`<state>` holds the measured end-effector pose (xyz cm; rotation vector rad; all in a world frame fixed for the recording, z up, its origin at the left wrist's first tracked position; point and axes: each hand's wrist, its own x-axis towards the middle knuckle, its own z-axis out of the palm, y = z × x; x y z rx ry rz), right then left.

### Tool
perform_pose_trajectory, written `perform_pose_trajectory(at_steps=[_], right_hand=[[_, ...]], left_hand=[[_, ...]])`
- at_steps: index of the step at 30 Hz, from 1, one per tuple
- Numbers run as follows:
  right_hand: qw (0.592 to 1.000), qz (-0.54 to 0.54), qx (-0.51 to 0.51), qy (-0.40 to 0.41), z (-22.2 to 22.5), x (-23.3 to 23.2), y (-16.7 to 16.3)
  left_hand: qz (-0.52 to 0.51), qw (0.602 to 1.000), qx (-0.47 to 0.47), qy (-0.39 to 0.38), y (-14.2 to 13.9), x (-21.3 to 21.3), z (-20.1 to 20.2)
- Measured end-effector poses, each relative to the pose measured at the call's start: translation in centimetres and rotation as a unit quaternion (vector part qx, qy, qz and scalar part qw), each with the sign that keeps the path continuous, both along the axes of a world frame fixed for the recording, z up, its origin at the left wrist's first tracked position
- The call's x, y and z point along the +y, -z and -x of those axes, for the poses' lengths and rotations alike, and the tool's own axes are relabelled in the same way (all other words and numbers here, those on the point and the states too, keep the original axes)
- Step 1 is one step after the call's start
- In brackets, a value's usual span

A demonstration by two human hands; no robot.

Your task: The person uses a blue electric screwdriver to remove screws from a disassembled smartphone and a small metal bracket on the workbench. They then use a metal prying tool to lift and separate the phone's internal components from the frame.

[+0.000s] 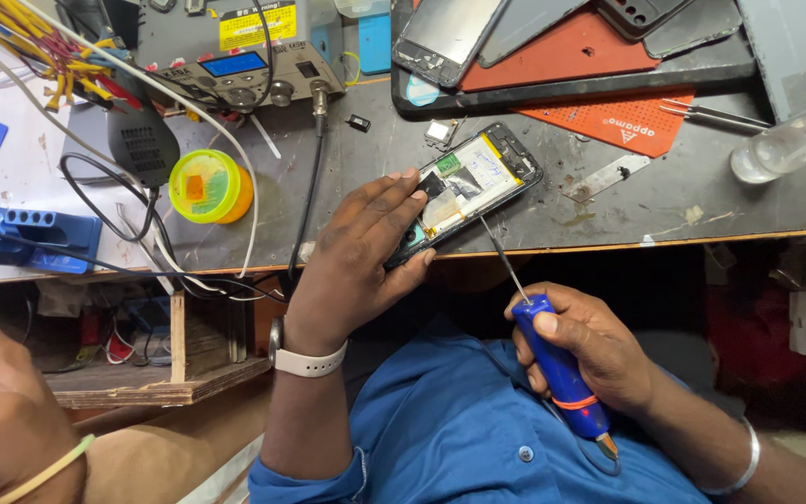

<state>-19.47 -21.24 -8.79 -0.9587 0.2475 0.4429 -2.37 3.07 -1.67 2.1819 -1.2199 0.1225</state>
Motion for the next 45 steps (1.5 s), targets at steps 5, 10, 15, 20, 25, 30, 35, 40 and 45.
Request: perform_pose_trajectory(at_steps=[5, 10, 15, 20, 25, 30, 35, 40, 45], right_hand=[[1.000, -0.005, 0.002, -0.004, -0.11, 0.16, 0.01], [1.000, -0.009, -0.007, -0.009, -0.22, 0.14, 0.00], [1.000, -0.006, -0.007, -0.009, -0.26, 0.13, -0.03], [1.000, -0.005, -0.012, -0.005, -0.29, 0.20, -0.15], [1.000, -0.009, -0.010, -0.007, -0.43, 0.27, -0.22], [1.000, 0.003, -0.009, -0.001, -0.63, 0.43, -0.02], [1.000, -0.005, -0.006, 0.000, -0.73, 0.43, 0.16], [1.000, -0.020, -0.011, 0.002, -0.73, 0.51, 0.14], [1.000, -0.012, 0.004, -0.002, -0.63, 0.50, -0.02]], left_hand=[[0.002, 1.000, -0.003, 0.000, 0.00, -0.01, -0.02], [0.007, 1.000, 0.002, 0.001, -0.03, 0.06, -0.06], [0.009, 1.000, 0.003, 0.003, -0.12, 0.03, -0.07], [0.012, 1.000, -0.001, 0.002, -0.07, 0.01, -0.01], [0.012, 1.000, -0.002, 0.003, 0.02, -0.02, -0.09], [0.010, 1.000, -0.005, 0.005, 0.02, 0.01, -0.06], [0.008, 1.000, -0.003, 0.005, -0.05, 0.06, -0.08], [0.009, 1.000, -0.005, 0.003, -0.07, 0.04, -0.08], [0.010, 1.000, -0.008, 0.002, -0.08, 0.05, -0.06]])
